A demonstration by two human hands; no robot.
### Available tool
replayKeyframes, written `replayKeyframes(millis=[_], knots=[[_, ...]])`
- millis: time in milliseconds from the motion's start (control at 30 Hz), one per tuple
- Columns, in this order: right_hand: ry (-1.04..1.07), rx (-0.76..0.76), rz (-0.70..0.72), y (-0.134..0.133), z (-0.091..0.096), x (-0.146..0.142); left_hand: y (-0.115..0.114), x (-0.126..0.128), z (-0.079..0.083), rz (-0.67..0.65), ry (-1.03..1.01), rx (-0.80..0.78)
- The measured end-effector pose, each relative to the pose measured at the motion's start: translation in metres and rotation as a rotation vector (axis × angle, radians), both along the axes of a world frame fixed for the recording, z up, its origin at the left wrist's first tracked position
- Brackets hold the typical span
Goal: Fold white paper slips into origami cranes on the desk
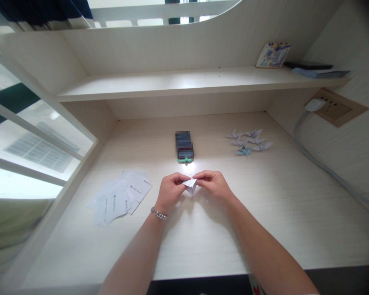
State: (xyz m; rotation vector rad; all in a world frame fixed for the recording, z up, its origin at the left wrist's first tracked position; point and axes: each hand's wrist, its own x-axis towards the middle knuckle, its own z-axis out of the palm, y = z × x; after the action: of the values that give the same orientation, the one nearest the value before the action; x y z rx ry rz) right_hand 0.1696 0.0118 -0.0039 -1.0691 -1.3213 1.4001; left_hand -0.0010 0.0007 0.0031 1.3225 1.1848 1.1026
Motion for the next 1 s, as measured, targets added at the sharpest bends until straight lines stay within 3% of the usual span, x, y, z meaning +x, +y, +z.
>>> replayKeyframes(millis=[667,1000], knots=[[-0.006,-0.025,0.016,-0.0017,-0.0010,-0.0073,0.0007,0.0050,0.0012,-0.054,-0.091,-0.095],[-0.202,0.088,-0.053,-0.0054,0.0026,-0.0083,-0.0009,0.0058,0.0020,-0.031,-0.006,-0.025]])
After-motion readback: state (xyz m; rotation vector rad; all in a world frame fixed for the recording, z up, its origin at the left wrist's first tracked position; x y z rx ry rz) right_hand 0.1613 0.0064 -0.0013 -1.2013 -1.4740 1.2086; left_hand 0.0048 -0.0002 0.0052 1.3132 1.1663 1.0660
